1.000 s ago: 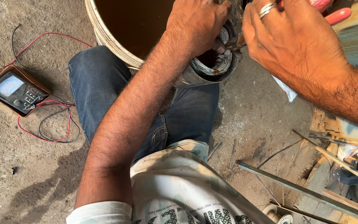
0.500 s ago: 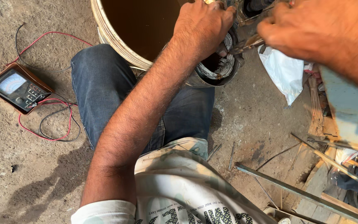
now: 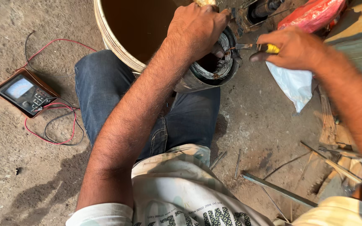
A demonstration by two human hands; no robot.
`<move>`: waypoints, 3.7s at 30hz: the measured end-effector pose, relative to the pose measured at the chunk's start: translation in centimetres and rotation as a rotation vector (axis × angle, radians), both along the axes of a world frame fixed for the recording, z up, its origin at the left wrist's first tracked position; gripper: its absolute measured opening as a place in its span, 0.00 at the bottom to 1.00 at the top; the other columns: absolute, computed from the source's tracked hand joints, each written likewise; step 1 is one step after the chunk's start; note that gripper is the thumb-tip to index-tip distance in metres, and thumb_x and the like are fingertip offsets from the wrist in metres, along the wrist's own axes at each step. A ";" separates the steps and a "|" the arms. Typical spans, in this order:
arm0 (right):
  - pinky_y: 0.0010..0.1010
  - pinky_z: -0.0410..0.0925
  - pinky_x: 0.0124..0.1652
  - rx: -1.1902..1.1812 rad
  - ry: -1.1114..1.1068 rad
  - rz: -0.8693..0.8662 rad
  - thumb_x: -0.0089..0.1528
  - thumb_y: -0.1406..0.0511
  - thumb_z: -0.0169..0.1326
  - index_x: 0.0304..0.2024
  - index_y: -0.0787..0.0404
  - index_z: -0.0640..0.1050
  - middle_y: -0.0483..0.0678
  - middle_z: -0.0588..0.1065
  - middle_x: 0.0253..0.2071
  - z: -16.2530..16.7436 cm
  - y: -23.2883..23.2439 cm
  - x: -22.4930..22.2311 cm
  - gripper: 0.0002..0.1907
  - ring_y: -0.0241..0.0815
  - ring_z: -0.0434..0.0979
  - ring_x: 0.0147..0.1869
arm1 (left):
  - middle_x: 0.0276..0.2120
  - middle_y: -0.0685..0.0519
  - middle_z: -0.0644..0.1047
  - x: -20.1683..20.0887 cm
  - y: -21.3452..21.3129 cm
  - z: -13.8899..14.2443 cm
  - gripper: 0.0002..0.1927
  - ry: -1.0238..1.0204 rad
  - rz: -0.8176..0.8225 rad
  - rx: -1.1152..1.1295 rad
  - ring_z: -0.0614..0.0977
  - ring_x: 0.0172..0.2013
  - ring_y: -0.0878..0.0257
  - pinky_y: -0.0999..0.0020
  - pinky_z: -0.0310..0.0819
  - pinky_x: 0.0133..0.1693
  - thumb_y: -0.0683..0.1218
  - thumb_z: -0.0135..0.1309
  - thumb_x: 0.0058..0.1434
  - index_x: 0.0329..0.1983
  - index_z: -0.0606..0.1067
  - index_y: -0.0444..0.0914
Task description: The person strips insulation from several colored wires using pliers, then handles a cylindrical coil and uses pliers to cut and adjust wires within it. A multimeter is visible nearby on the ground.
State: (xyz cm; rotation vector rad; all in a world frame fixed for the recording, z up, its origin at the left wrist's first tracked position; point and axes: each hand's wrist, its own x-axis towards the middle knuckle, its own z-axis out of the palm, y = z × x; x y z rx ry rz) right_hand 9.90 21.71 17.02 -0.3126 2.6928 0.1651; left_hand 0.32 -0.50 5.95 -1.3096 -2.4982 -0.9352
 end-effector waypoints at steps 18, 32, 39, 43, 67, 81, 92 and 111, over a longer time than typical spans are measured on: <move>0.27 0.71 0.29 -1.517 0.289 -0.473 0.73 0.59 0.56 0.49 0.67 0.77 0.50 0.80 0.38 -11.7 -9.9 4.2 0.15 0.35 0.80 0.34 | 0.36 0.45 0.82 -0.3 -2.8 1.4 0.37 -0.091 -0.086 -0.049 0.86 0.35 0.48 0.51 0.80 0.32 0.66 0.68 0.48 0.57 0.75 0.46; 0.34 0.73 0.39 -1.239 0.541 -0.726 0.73 0.56 0.53 0.49 0.68 0.74 0.49 0.77 0.37 -13.8 -6.8 10.5 0.19 0.40 0.78 0.36 | 0.43 0.44 0.83 -0.4 -3.0 0.7 0.27 -0.057 -0.158 0.002 0.86 0.39 0.50 0.54 0.83 0.37 0.47 0.68 0.56 0.59 0.76 0.42; 0.44 0.72 0.48 -0.348 0.729 -0.484 0.74 0.62 0.58 0.57 0.68 0.74 0.59 0.75 0.49 -10.6 -5.8 11.1 0.16 0.54 0.79 0.52 | 0.38 0.46 0.84 -0.5 -2.9 0.7 0.26 -0.071 -0.124 -0.057 0.86 0.39 0.50 0.53 0.82 0.38 0.49 0.69 0.55 0.58 0.77 0.46; 0.53 0.71 0.52 0.035 0.764 -0.148 0.63 0.72 0.57 0.66 0.65 0.72 0.57 0.73 0.50 -6.7 -6.3 9.6 0.28 0.55 0.75 0.51 | 0.37 0.46 0.84 -0.6 -2.9 0.9 0.25 0.002 -0.126 -0.001 0.86 0.40 0.48 0.52 0.82 0.39 0.49 0.70 0.54 0.56 0.78 0.47; 0.37 0.68 0.29 -1.770 -0.273 -0.626 0.73 0.57 0.49 0.34 0.63 0.68 0.46 0.66 0.27 -11.4 -6.9 5.8 0.18 0.40 0.68 0.29 | 0.37 0.47 0.84 -0.3 -3.1 1.9 0.23 -0.031 -0.103 -0.031 0.86 0.37 0.51 0.55 0.82 0.38 0.47 0.68 0.57 0.56 0.80 0.48; 0.39 0.75 0.34 -1.698 -0.047 -0.569 0.73 0.55 0.50 0.39 0.64 0.72 0.46 0.71 0.30 -11.9 -7.5 6.1 0.18 0.40 0.76 0.32 | 0.36 0.48 0.84 -0.5 -3.3 1.6 0.23 -0.047 -0.125 0.023 0.86 0.39 0.49 0.51 0.81 0.38 0.52 0.70 0.53 0.52 0.81 0.48; 0.29 0.75 0.30 -1.204 0.498 -0.700 0.69 0.66 0.57 0.47 0.67 0.72 0.48 0.76 0.35 -12.6 -5.5 9.8 0.10 0.36 0.81 0.34 | 0.36 0.49 0.84 -0.3 -3.2 1.0 0.23 -0.008 -0.111 0.036 0.86 0.39 0.51 0.52 0.80 0.40 0.52 0.70 0.54 0.54 0.81 0.48; 0.28 0.77 0.35 -1.803 0.587 -0.487 0.68 0.69 0.64 0.49 0.57 0.65 0.52 0.77 0.44 -12.1 -8.1 5.8 0.18 0.35 0.79 0.38 | 0.35 0.45 0.82 -0.4 -3.6 1.1 0.23 -0.059 -0.065 -0.023 0.84 0.36 0.46 0.50 0.79 0.37 0.52 0.70 0.55 0.55 0.82 0.50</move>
